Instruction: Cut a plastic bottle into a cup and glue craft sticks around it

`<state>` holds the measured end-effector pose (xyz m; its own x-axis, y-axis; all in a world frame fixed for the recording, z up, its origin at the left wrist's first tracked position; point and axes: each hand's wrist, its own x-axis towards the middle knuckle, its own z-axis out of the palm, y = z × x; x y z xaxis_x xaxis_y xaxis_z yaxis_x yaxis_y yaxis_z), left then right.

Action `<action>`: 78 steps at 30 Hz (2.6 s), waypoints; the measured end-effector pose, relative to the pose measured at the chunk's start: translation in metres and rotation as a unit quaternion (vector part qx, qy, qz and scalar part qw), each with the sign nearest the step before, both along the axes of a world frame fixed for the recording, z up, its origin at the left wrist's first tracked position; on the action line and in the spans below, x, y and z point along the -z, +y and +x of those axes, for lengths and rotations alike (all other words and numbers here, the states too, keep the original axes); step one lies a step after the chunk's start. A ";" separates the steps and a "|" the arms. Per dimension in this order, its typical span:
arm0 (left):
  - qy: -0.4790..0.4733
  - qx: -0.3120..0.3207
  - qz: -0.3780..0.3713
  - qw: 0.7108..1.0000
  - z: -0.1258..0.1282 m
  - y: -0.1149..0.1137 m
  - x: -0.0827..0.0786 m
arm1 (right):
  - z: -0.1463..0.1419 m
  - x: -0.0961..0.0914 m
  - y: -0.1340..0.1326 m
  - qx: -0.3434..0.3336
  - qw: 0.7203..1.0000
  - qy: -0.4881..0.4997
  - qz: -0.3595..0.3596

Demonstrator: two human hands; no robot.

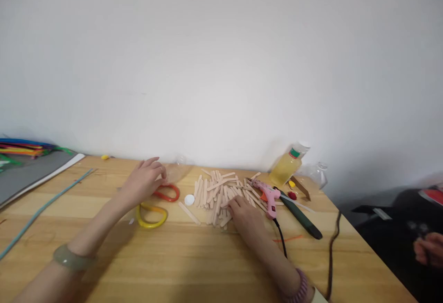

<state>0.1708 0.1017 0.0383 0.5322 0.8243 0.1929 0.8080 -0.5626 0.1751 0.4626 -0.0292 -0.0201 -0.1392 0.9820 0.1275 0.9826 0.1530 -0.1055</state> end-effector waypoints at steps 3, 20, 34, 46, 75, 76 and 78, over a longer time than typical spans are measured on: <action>-0.092 0.050 -0.017 0.994 0.013 -0.006 -0.008 | -0.002 0.004 0.000 -0.004 1.000 0.014 0.020; -0.309 0.046 -0.061 0.948 0.087 -0.048 0.009 | 0.014 0.003 0.012 0.062 0.933 0.335 0.115; -0.334 0.118 0.040 0.934 0.085 -0.050 0.018 | 0.049 0.000 0.002 0.143 0.928 0.314 0.138; -0.320 0.119 0.041 0.939 0.087 -0.056 0.026 | 0.066 0.030 0.017 0.228 0.908 0.303 0.178; -0.369 0.199 0.068 0.905 0.084 -0.066 0.030 | 0.114 0.014 -0.012 0.332 0.879 0.289 0.182; -0.372 0.201 0.071 0.903 0.084 -0.067 0.030 | 0.113 0.014 -0.012 0.331 0.880 0.287 0.184; -0.377 0.208 0.075 0.899 0.084 -0.068 0.030 | 0.112 0.014 -0.011 0.330 0.880 0.284 0.188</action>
<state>0.2544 0.0342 0.0085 0.4593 0.5181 0.7215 0.2045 -0.8521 0.4817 0.5748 -0.0402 -0.0344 0.6371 0.6983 0.3264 0.6759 -0.3024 -0.6721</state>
